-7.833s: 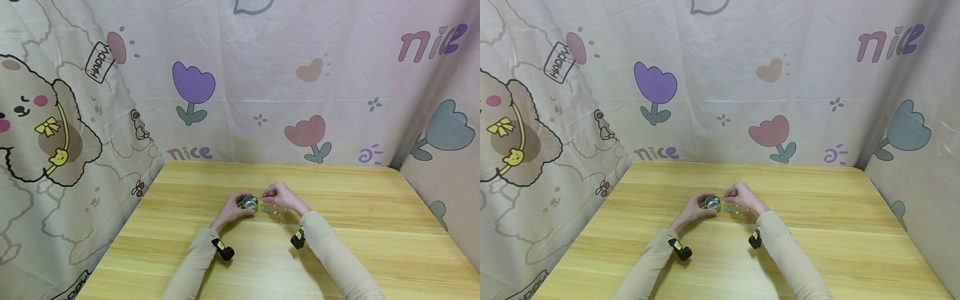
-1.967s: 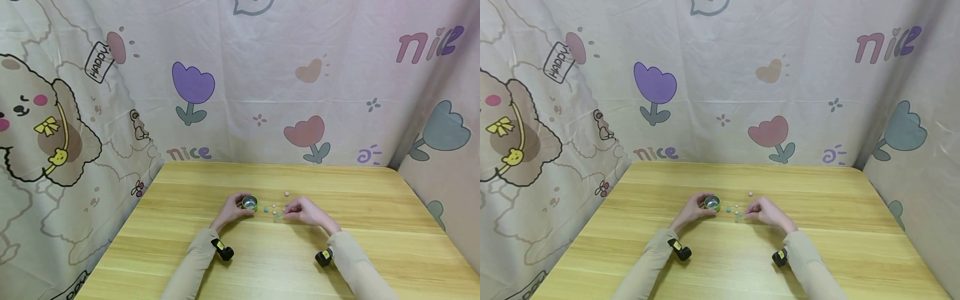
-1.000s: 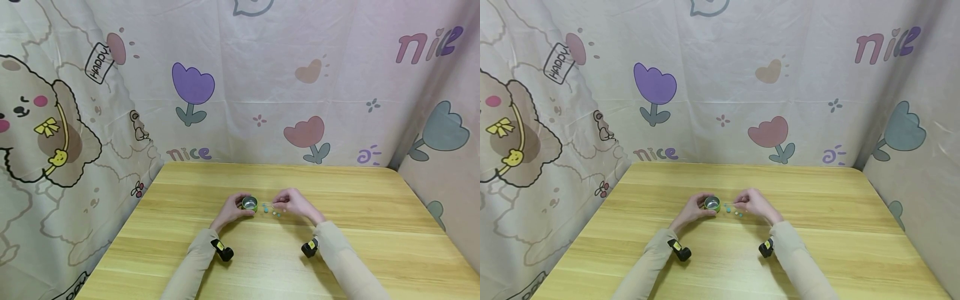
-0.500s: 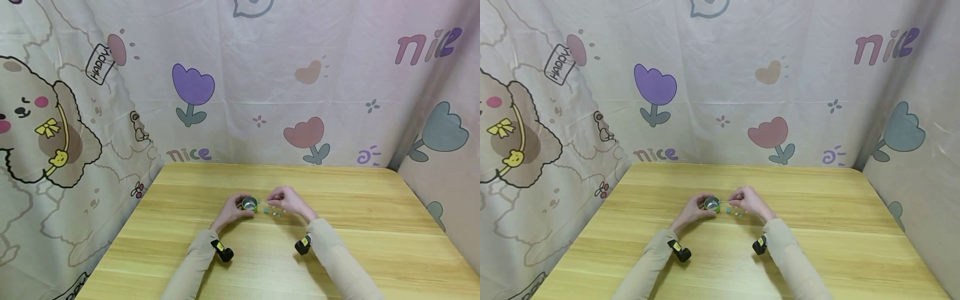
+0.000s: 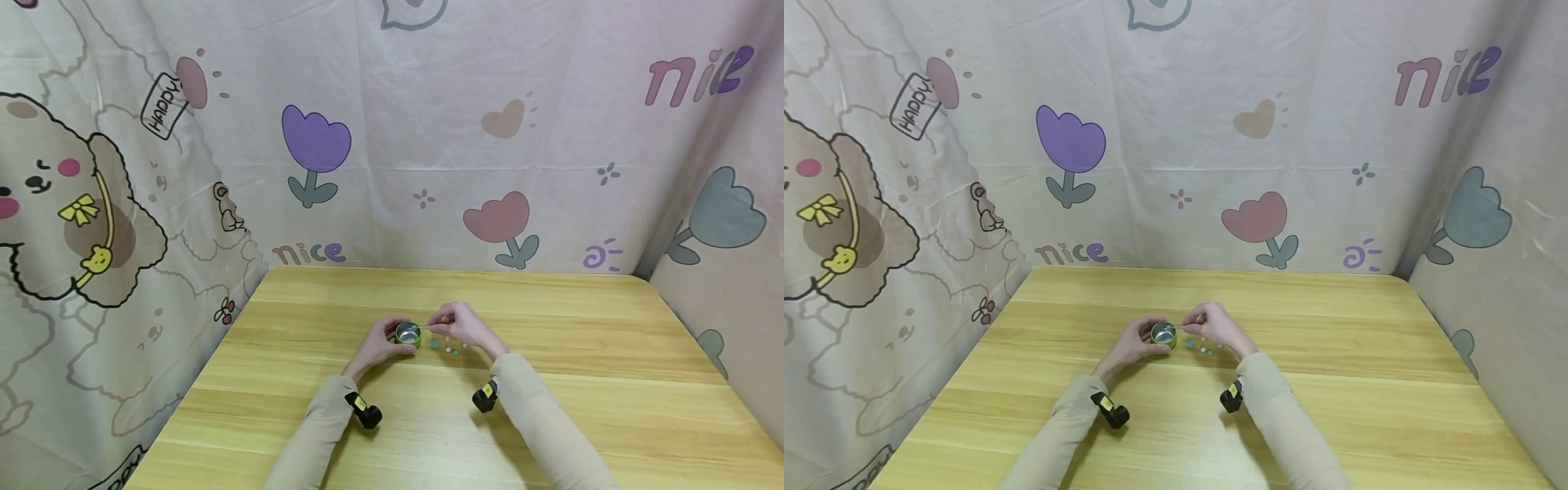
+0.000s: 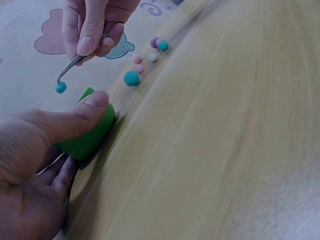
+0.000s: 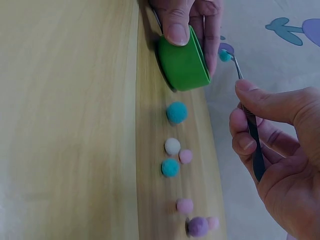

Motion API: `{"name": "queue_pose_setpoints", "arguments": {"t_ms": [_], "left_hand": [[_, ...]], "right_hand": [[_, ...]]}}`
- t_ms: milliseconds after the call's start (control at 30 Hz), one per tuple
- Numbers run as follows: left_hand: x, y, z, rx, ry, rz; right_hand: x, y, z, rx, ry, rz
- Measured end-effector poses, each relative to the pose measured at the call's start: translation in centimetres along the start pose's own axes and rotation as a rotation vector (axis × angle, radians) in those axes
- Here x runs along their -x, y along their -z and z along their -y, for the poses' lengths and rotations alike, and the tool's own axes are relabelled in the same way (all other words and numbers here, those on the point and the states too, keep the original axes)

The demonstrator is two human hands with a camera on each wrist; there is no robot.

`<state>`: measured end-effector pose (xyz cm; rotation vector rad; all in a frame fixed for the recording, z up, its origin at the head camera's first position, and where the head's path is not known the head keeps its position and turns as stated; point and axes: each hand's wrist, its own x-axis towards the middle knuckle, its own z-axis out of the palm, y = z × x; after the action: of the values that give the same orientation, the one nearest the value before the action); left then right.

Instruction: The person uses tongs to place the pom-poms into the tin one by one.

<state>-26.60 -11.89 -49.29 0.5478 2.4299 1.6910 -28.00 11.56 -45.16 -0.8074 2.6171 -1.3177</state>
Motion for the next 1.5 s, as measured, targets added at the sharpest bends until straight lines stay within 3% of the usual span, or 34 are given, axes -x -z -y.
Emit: {"name": "queue_pose_setpoints", "arguments": {"t_ms": [367, 900, 1500], "left_hand": [[0.0, -0.2, 0.5, -0.003, -0.003, -0.032], [0.2, 0.0, 0.0, 0.001, -0.004, -0.014], [0.0, 0.1, 0.8, -0.005, -0.013, -0.015]], "right_hand": [[-0.4, -0.3, -0.1, -0.03, -0.029, 0.003], [-0.5, -0.5, -0.1, -0.049, -0.05, 0.013], [1.4, 0.2, -0.6, -0.044, -0.03, -0.049]]}}
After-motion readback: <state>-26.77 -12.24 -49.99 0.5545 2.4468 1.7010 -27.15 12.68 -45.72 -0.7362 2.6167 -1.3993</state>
